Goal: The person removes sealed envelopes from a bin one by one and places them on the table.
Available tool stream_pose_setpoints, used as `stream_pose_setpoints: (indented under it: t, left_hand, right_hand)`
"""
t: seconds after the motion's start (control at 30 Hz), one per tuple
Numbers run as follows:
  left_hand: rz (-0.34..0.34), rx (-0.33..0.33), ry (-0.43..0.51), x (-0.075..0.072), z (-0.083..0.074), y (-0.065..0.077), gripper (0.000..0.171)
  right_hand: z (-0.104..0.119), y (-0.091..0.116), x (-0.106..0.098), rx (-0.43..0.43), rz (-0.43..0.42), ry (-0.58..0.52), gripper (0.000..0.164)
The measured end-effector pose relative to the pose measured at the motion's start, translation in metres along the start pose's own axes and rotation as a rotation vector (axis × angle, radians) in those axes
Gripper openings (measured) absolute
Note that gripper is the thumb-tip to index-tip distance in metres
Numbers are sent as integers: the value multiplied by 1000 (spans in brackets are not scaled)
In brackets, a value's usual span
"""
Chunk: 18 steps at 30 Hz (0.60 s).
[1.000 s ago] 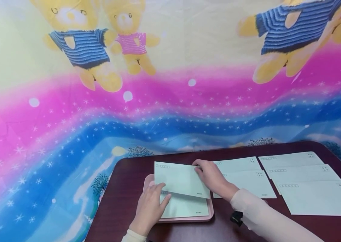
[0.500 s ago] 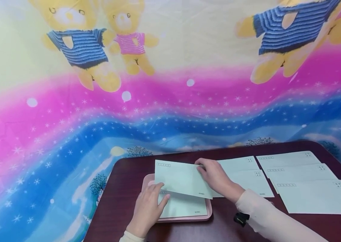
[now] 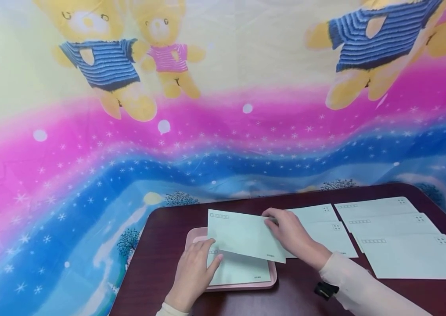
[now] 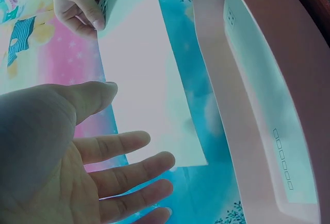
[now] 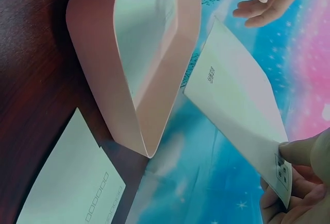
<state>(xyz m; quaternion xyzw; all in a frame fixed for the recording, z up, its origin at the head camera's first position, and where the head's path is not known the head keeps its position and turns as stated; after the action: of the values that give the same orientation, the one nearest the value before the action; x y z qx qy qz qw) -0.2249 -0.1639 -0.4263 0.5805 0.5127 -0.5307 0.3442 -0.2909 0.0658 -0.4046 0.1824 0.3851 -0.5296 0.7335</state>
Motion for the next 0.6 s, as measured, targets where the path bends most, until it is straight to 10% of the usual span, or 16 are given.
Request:
stream_pose_setpoints:
  t: [0.6]
  left_hand:
    - [-3,29,21,-5,-12,5,40]
  right_hand:
    - [-9,26,-19,-37,-63,62,16]
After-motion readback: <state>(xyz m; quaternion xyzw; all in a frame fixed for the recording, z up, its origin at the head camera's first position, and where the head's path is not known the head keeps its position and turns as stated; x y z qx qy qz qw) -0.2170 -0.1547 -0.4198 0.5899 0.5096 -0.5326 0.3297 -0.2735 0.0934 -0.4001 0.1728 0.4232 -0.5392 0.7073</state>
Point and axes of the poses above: each hand's wrist, its own y-axis away from the middle knuckle, its own x-axis out of the palm, z = x × y, the point moved 9 cm from there along -y, towards the middle knuckle, and after that the axes turned 12 degrees about z, right-handed, at the moved point
